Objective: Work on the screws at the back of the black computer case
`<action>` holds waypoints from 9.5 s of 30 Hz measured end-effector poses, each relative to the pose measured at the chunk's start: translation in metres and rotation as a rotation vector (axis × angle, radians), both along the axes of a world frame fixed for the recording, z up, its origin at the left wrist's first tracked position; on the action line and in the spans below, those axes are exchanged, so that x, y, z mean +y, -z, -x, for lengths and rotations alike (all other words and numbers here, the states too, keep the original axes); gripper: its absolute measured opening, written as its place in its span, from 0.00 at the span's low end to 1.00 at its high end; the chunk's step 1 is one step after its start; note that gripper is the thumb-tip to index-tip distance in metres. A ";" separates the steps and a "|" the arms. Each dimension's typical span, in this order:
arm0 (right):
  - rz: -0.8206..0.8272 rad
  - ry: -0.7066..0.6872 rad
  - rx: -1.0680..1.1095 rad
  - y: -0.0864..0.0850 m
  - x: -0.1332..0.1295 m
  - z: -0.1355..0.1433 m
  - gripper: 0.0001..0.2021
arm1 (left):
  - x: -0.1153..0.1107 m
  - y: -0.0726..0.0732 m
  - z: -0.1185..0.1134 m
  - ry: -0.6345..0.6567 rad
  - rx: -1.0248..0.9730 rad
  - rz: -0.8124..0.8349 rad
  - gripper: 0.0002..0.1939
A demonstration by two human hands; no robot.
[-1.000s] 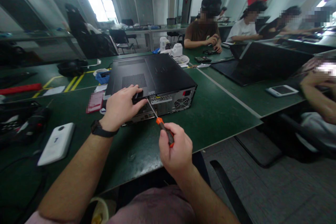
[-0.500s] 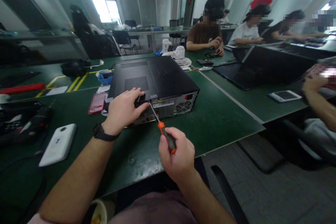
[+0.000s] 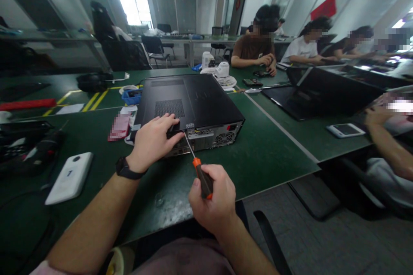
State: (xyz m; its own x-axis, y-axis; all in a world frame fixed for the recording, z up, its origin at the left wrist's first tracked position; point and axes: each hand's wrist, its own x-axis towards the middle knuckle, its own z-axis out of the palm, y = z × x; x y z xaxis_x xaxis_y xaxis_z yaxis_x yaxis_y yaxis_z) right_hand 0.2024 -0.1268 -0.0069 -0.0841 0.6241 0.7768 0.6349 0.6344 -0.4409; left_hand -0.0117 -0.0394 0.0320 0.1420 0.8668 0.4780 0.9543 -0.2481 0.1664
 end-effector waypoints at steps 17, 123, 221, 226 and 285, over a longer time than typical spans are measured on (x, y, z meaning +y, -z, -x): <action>0.029 -0.042 -0.036 0.001 0.000 -0.003 0.12 | 0.000 0.000 0.000 0.005 -0.013 0.005 0.19; 0.035 0.055 0.076 0.010 -0.005 0.003 0.14 | 0.002 0.002 0.000 -0.024 0.023 0.002 0.20; 0.023 0.047 0.083 0.013 -0.006 0.006 0.15 | 0.001 0.002 0.001 -0.012 0.001 -0.002 0.19; -0.001 0.088 0.058 0.014 -0.006 0.006 0.11 | 0.002 0.003 0.001 -0.010 0.001 0.002 0.20; -0.019 0.192 0.042 0.015 -0.004 0.007 0.11 | 0.002 0.002 0.000 -0.010 0.005 0.002 0.20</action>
